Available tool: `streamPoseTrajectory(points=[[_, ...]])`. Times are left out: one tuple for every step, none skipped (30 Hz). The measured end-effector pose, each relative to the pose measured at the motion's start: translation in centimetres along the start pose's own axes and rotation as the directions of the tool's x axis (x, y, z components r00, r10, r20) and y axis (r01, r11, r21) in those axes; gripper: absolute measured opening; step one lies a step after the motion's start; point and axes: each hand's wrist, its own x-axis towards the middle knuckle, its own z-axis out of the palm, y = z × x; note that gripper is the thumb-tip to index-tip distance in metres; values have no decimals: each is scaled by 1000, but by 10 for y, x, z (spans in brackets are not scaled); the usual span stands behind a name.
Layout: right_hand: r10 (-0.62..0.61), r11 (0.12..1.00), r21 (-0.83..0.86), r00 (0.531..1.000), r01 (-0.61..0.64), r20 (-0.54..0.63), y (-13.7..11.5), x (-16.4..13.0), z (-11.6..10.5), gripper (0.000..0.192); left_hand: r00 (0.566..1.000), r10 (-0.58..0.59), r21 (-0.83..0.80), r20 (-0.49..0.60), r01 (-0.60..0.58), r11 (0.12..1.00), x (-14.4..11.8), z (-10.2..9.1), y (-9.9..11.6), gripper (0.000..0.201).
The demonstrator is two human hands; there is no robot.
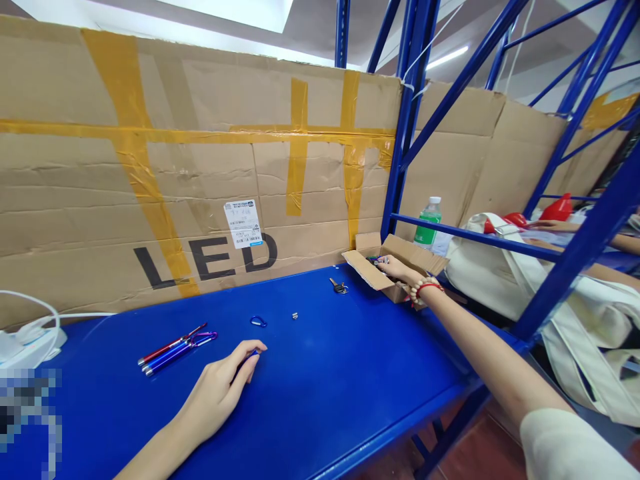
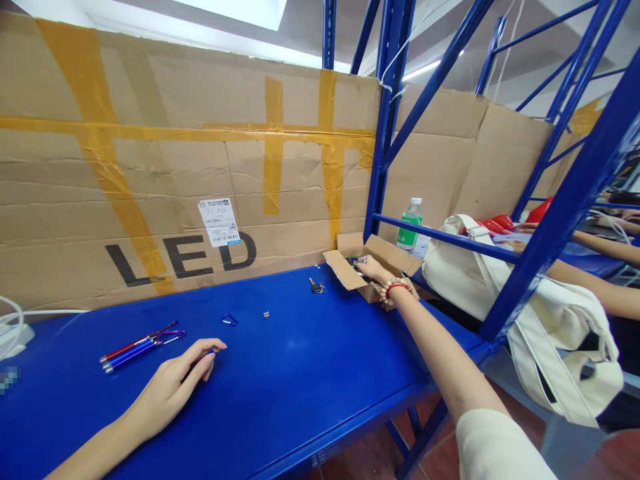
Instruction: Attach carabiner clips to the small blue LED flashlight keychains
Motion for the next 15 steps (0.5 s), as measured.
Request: streamPoseTrajectory(points=[[4, 1000, 15, 1000, -4, 13, -4, 4, 3, 16, 1000, -1, 2, -4, 1, 1000, 0, 0, 0, 35], [6, 1000, 30, 1000, -7, 21, -10, 10, 6, 17, 1000, -2, 2, -5, 2, 1000, 0, 0, 0, 35], [7, 999, 44, 1000, -8, 26, -16, 16, 10, 19, 1000, -2, 3, -6, 2, 1000, 0, 0, 1, 35], [9, 998, 58, 1000, -10, 30, -23, 23, 13, 20, 1000, -3, 3, -5, 3, 1000, 0, 0, 1, 36], [13, 997, 69, 999, -15, 34, -29, 30, 16, 20, 1000, -5, 3, -5, 5, 1000, 0, 0, 1, 36], [20, 997, 79, 999, -23, 38, -35, 36, 19, 20, 1000, -5, 2, -2, 5, 1000, 0, 0, 1, 36], [30, 995, 89, 999, -33, 44, -39, 40, 21, 19, 1000, -3, 1, 2, 3, 1000, 0, 0, 1, 36], [40, 994, 98, 998, -44, 51, -42, 44, 23, 19, 1000, -3, 1, 3, 3, 1000, 0, 0, 1, 36], [50, 993, 109, 997, -56, 59, -44, 46, 23, 19, 1000, -3, 1, 2, 3, 1000, 0, 1, 0, 37], [59, 991, 120, 996, -66, 65, -45, 46, 23, 20, 1000, -2, -1, 3, 2, 1000, 0, 1, 0, 37], [67, 988, 133, 995, -76, 70, -44, 46, 23, 20, 1000, 0, -2, 4, 0, 1000, 0, 1, 0, 37], [74, 986, 147, 995, -84, 71, -44, 46, 23, 21, 1000, 0, -3, 5, 0, 1000, 0, 1, 0, 36], [80, 982, 163, 994, -90, 70, -44, 45, 22, 22, 1000, 0, -3, 5, 0, 1000, 0, 0, 0, 36], [84, 979, 181, 994, -95, 67, -43, 44, 22, 22, 1000, 0, -3, 7, 0, 1000, 0, 0, 0, 36], [87, 974, 202, 994, -98, 64, -43, 44, 22, 22, 1000, 1, -4, 7, -1, 1000, 0, 0, 0, 35]])
